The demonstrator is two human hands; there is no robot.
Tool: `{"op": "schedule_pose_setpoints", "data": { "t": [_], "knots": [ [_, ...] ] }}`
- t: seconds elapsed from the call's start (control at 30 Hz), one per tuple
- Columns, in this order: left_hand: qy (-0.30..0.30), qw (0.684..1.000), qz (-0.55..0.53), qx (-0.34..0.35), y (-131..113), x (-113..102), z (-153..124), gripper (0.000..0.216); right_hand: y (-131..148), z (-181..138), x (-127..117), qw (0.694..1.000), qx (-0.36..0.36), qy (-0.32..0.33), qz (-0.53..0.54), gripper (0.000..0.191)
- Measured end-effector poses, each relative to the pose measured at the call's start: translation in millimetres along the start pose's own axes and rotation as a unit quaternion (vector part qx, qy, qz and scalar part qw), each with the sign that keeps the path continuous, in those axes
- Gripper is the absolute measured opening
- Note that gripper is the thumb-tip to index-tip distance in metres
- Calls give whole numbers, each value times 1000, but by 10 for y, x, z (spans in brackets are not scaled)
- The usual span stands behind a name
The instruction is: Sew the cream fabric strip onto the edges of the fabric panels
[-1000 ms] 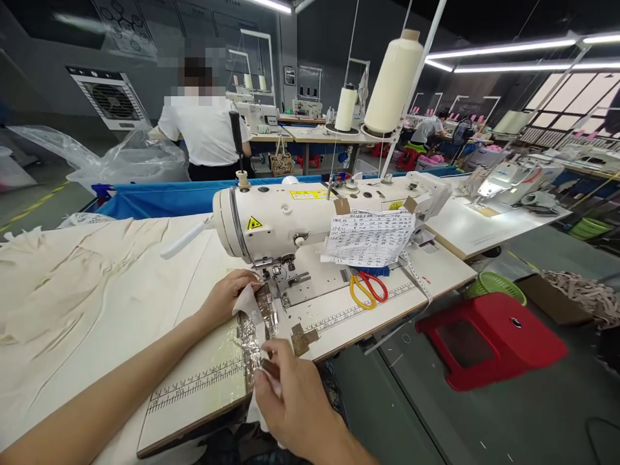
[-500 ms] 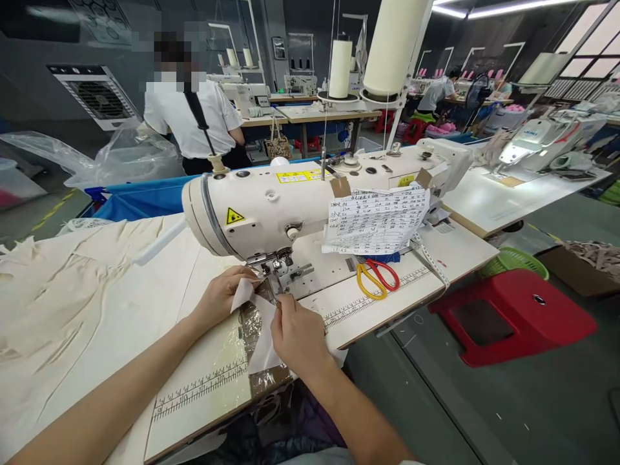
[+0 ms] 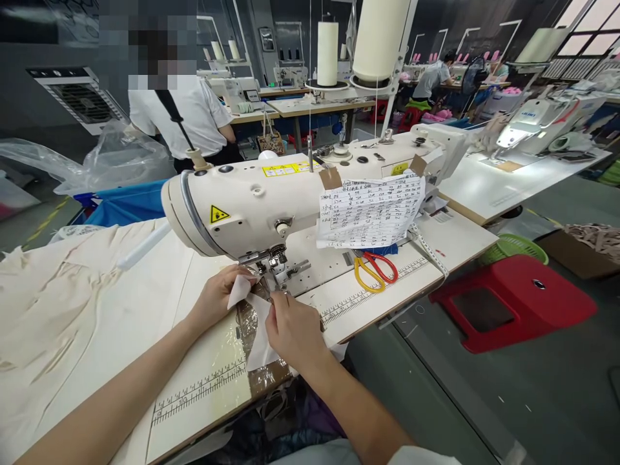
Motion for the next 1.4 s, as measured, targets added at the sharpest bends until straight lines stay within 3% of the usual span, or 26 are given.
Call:
{"op": "schedule_pose_setpoints", "data": {
  "t": [0.8, 1.17, 1.4],
  "knots": [
    [-6, 999, 44, -12, -15, 41, 27, 20, 34, 10, -14, 1000, -7, 4, -12, 27],
    [8, 990, 118, 73, -70, 89, -21, 16, 49, 29, -5, 999, -9, 21, -39, 26],
    [65, 979, 156, 113, -216, 108, -48, 26, 67, -108, -65, 999, -6, -26, -45, 35]
  ]
}}
Point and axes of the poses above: each hand's wrist, its own z-axis towards the middle knuckle, its own x-axis out of the palm, y = z × x, the point moved 4 cm from there along z, towards the middle knuckle, and after that the axes turned 15 degrees about -z, right-handed, at the moved point
